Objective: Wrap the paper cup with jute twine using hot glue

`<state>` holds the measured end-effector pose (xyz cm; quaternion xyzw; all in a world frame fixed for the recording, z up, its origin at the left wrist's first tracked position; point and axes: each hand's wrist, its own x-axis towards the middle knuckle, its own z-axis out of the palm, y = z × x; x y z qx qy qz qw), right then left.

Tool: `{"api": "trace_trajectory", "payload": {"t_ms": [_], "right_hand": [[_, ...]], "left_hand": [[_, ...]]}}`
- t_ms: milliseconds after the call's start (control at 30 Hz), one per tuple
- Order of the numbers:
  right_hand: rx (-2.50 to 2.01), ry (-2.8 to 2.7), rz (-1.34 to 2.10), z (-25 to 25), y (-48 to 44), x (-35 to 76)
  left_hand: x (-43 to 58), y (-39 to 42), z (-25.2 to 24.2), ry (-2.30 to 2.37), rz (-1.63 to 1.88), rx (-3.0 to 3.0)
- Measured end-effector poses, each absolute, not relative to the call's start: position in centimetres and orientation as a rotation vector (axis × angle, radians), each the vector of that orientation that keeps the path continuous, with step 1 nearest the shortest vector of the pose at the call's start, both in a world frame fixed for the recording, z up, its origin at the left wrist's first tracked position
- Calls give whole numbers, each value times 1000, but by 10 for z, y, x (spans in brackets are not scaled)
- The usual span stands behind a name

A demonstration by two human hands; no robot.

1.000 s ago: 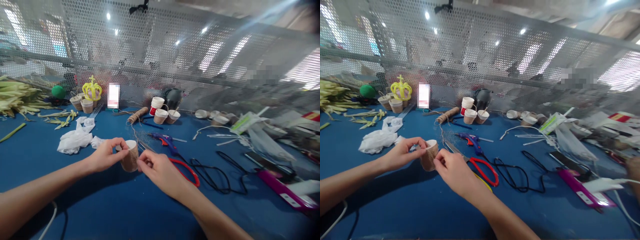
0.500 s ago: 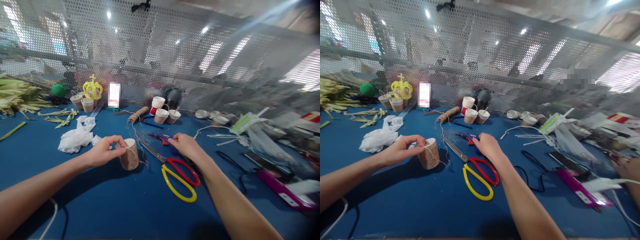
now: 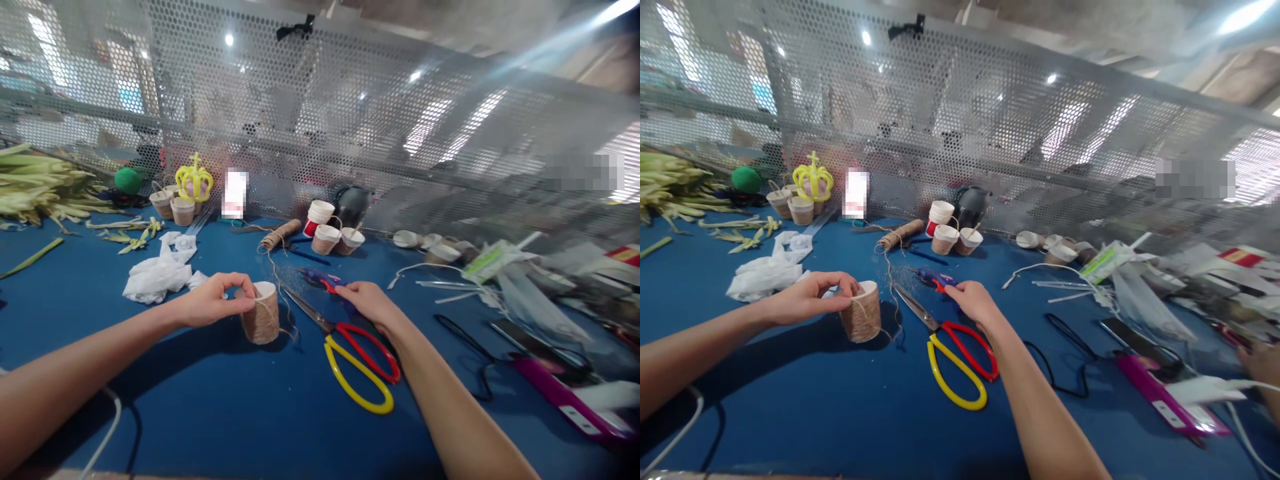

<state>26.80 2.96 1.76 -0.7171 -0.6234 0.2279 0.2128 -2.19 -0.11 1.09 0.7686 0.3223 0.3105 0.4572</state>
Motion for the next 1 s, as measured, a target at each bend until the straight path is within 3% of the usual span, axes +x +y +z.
{"api": "trace_trajectory", "payload": {"t_ms": [367, 733, 1000], "right_hand": [[-1344, -1717, 1136, 55, -37, 214], [-1428, -2026, 640, 20, -63, 209], [-1408, -2128, 466, 21, -64, 213]], "left_hand": [[-26, 5, 8, 781, 770, 1816], [-21, 3, 1, 835, 861, 1717], [-19, 0, -1, 918, 900, 1736]]}}
